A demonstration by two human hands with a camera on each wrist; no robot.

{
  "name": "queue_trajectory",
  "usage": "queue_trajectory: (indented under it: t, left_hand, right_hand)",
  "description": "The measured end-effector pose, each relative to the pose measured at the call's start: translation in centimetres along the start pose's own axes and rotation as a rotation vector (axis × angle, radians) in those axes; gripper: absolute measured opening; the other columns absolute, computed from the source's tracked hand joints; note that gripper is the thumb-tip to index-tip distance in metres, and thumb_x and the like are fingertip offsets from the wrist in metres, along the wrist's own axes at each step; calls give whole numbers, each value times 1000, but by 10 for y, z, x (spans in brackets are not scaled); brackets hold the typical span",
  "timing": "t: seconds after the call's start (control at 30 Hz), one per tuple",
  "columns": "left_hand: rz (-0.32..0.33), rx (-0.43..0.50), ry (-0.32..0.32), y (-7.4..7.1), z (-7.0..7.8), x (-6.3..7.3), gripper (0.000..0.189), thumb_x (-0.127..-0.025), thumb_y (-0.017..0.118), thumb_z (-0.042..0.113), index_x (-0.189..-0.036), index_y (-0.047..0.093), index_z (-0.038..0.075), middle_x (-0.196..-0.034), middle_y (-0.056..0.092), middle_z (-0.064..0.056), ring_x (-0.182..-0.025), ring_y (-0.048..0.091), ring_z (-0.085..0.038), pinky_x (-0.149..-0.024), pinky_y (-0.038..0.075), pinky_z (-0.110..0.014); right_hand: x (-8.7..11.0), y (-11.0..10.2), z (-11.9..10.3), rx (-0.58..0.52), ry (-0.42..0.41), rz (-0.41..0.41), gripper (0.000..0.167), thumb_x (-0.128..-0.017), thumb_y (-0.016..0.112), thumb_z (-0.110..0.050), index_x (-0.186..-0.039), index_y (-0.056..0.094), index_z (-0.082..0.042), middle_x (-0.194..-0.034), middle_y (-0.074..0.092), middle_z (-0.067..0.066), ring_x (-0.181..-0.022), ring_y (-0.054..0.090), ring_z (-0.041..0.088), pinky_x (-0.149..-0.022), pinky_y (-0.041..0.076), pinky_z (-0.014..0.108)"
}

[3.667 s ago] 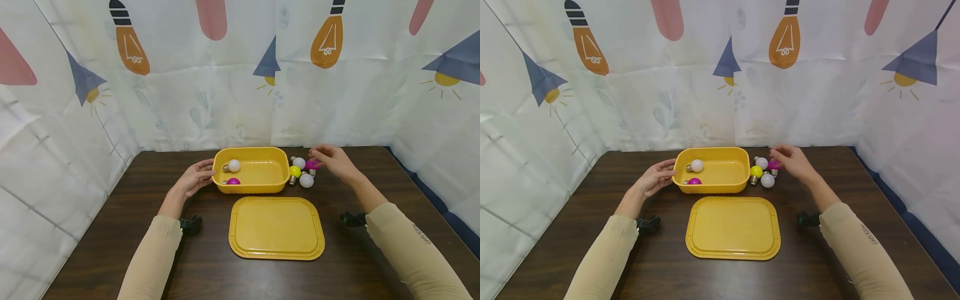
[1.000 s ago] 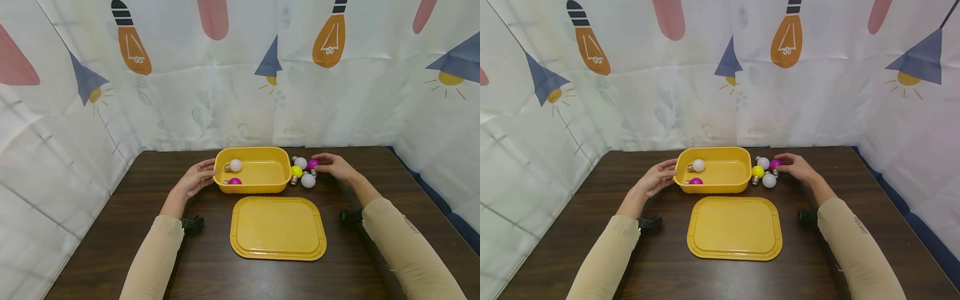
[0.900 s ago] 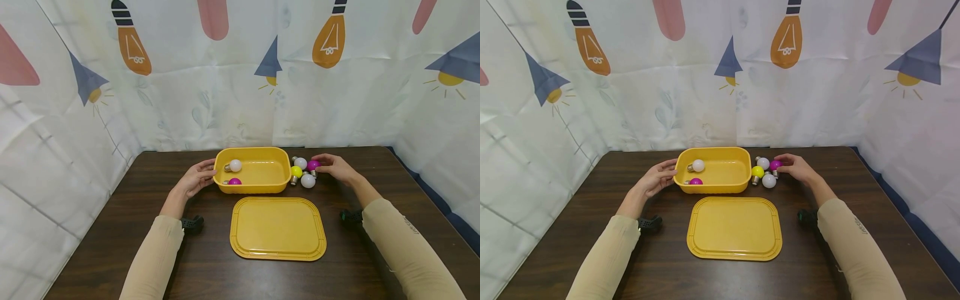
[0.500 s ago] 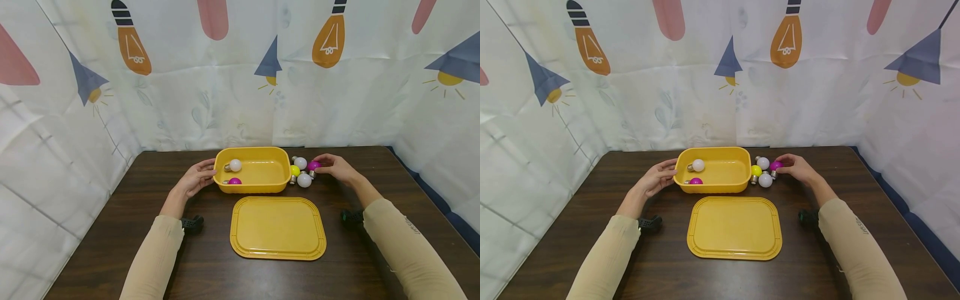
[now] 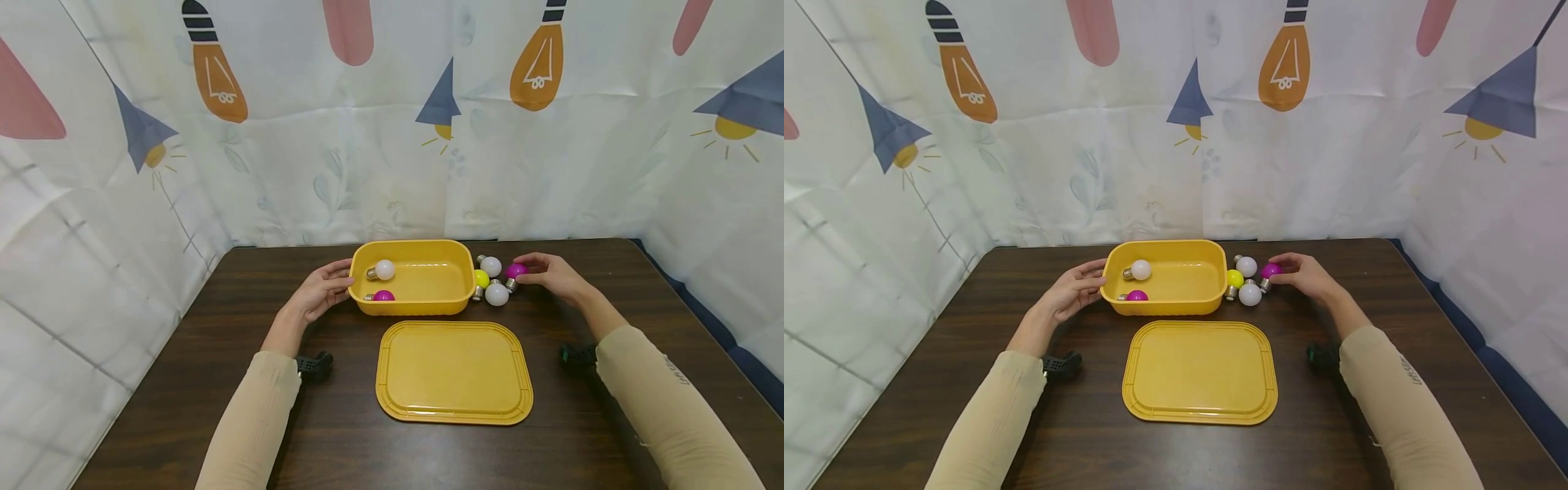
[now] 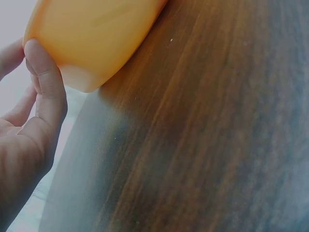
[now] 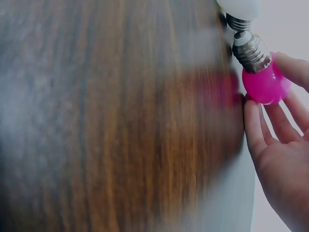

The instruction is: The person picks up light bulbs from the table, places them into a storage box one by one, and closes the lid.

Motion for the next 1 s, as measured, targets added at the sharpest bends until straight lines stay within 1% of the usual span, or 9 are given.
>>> queue_trajectory:
  t: [0.07, 0.23, 0.3, 0.53, 0.77, 0.93, 1.0]
  left_hand:
    - [0, 1, 1, 0, 0, 0, 62, -104, 61, 1, -159, 33, 3, -149, 45, -24, -116, 65, -25, -87, 57, -28]
    - [4, 1, 1, 0, 0, -1, 61, -103, 60, 1, -158, 34, 4, -147, 47, -22, -115, 66, -25, -86, 58, -28]
    - [5, 3, 1, 0, 0, -1, 60, -104, 60, 1, -158, 35, 4, -146, 48, -21, -115, 66, -25, -86, 58, -28]
    - [2, 2, 1, -1, 0, -1, 60, -104, 61, 2, -158, 35, 4, -146, 49, -21, -116, 65, -26, -87, 58, -28]
    - [3, -7, -5, -2, 0, 0, 61, -103, 62, 3, -158, 35, 4, -146, 48, -21, -115, 65, -25, -86, 58, -28]
    - [1, -1, -1, -1, 1, 0, 60, -104, 60, 2, -158, 35, 4, -147, 48, -21, -117, 65, -26, -88, 57, -29]
    - [0, 0, 1, -1, 1, -1, 59, -104, 60, 2, -158, 35, 4, -147, 48, -22, -118, 65, -27, -88, 57, -29]
  right_hand:
    - [0, -1, 2, -1, 4, -1, 58, -98, 73, -22, -146, 51, 1, -147, 48, 26, -129, 50, 41, -106, 41, 49]
    - [-2, -4, 10, -10, 11, 15, 58, -99, 72, -20, -147, 49, 2, -148, 46, 27, -133, 47, 44, -109, 38, 54]
    - [-2, -5, 12, -8, 6, 24, 58, -99, 72, -21, -147, 49, 3, -147, 46, 26, -134, 47, 44, -109, 38, 54]
    - [2, -6, 10, 7, -2, 30, 60, -98, 74, -27, -145, 50, 1, -144, 49, 23, -129, 51, 39, -106, 41, 47]
    - [7, -6, 8, 6, -2, 20, 63, -98, 73, -32, -147, 51, 0, -145, 49, 23, -127, 51, 38, -104, 43, 45]
    - [7, -7, 10, 11, -1, 25, 62, -98, 73, -33, -146, 51, 0, -144, 51, 23, -127, 51, 37, -99, 46, 35]
    - [7, -8, 11, 17, 4, 30, 62, -98, 73, -34, -145, 52, 0, -143, 52, 22, -127, 52, 36, -99, 46, 34]
Point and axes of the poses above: each hand's wrist, its own x-axis away from the middle knuckle, its own y-axis out of the palm, z = x × y, the point moved 2 cm from there along -x, towards the middle knuckle
